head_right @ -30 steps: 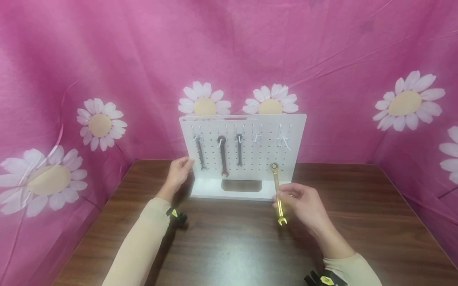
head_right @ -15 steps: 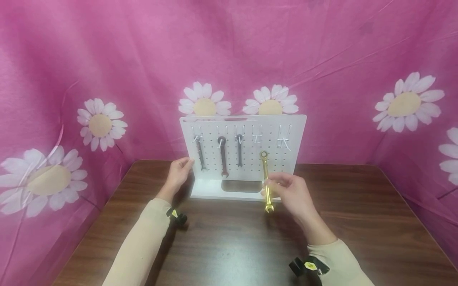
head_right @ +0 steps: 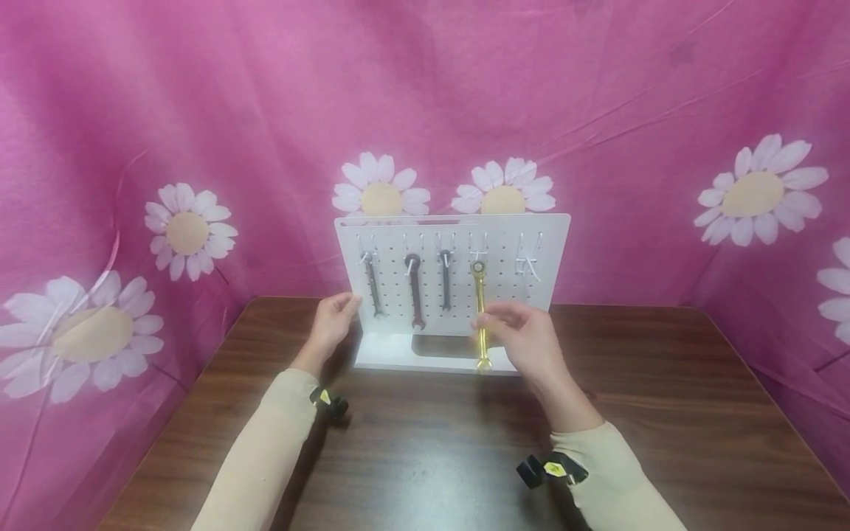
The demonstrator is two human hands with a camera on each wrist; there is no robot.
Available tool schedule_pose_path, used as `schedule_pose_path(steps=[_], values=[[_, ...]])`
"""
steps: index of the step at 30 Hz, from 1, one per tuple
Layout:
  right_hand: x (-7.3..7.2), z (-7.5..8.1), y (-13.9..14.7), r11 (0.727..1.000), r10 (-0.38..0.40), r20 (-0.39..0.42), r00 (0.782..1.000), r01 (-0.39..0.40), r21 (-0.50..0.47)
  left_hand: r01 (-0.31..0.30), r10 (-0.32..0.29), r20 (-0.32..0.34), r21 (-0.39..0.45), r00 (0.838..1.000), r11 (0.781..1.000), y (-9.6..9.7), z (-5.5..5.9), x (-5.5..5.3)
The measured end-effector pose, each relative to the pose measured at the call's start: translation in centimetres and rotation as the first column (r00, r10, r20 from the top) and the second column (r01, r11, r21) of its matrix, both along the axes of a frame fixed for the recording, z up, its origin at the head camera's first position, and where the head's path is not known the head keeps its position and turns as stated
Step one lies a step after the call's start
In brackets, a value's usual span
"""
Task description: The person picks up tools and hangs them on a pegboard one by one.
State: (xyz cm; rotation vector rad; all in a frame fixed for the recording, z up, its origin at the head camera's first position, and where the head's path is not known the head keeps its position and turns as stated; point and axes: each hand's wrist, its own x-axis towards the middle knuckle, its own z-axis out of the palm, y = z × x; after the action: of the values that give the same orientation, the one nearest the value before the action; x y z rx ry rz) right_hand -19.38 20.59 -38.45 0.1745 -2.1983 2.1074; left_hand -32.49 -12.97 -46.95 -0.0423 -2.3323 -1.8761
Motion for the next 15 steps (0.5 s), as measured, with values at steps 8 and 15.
schedule_pose_path(steps=[8,15], values=[[-0.9,-0.4,-0.4,0.998,-0.053,0.017,0.998,0.053,0.019,0.002,-0.002,0.013,-0.002,1.0,1.0,0.0,0.0,0.1],[-1.5,-0.6,-0.6,0.998,-0.056,0.03,0.998,0.055,0.032,0.001,-0.001,0.012,0.006,1.0,1.0,0.0,0.0,0.0]])
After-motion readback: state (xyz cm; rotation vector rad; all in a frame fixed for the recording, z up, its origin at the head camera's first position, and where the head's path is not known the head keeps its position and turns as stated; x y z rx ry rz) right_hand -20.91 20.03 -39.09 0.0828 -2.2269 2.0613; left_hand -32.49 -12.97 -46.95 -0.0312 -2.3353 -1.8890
